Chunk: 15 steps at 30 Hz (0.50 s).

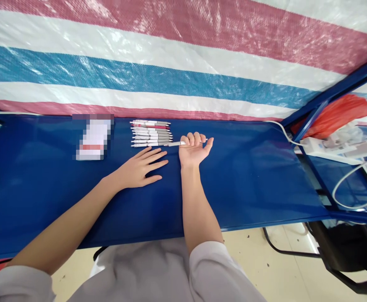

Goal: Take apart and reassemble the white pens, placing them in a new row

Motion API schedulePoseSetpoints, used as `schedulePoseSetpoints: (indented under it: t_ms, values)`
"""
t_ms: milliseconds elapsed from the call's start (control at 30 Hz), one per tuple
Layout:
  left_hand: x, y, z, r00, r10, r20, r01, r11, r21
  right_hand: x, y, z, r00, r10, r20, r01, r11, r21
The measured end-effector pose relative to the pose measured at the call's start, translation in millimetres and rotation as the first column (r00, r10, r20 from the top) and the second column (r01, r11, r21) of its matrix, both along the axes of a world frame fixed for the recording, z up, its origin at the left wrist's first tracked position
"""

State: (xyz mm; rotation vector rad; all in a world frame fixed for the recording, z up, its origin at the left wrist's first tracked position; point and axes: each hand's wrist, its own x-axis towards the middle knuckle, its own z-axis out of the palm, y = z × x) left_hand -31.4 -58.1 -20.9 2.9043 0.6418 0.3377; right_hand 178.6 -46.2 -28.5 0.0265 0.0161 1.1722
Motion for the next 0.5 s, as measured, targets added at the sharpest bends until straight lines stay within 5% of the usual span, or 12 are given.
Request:
schedulePoseSetpoints:
  t_ms: [333,500]
  values:
    - [1.4,-3.3,1.9,0.998,0.026,0.064,-0.032,0.996,0.083,-7.7,-2.8,4.7,0.996,-0.01,0.093,0.016,0.998,-0.064]
    - [-0.8,-1.4,4.0,0.967,0.101,0.232,-0.112,0.993,0.033,-9.5,-4.5,10.3,0.996,-0.001,0.094,0.006,0.998,-0.056]
